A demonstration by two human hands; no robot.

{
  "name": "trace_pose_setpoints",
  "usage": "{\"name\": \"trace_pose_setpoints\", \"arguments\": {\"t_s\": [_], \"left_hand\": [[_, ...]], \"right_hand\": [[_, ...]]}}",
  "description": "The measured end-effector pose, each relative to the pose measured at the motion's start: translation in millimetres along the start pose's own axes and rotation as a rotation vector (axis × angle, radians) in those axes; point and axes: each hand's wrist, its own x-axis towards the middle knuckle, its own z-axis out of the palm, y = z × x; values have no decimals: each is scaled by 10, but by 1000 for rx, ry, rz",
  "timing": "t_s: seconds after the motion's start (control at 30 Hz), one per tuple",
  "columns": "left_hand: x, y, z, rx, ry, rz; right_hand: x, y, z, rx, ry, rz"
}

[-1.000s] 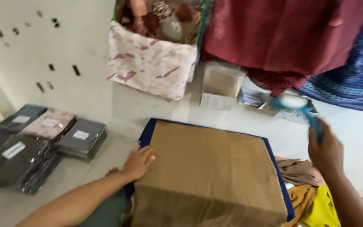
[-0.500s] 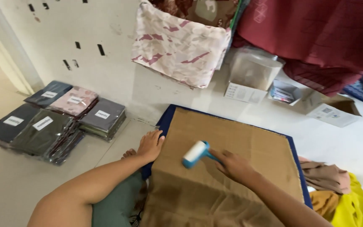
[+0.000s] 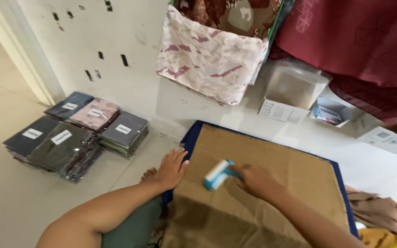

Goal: Using a lint roller to clean a hijab and then folding it on a flat surface

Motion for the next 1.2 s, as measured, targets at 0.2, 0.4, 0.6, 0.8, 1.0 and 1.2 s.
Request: {"name": "trace_pose_setpoints", "arguments": {"t_s": [0.2,0.4,0.6,0.8,1.0,1.2], "left_hand": [[151,146,400,78,-94,225],[140,280,540,258,-238,72],[123,297,523,236,-205,16],[140,285,541,211,-221,-1],[134,299,503,243,-247,-3],[133,267,501,253,-245,9]], "right_hand": [[-990,190,-308,-75,-301,170],[-327,388,403,-82,13,131],[843,62,128,135,74,162],[1784,263,462,135,268,65],[1099,487,157,286,167,37],[-428,690,-56,99,-93,206]]}}
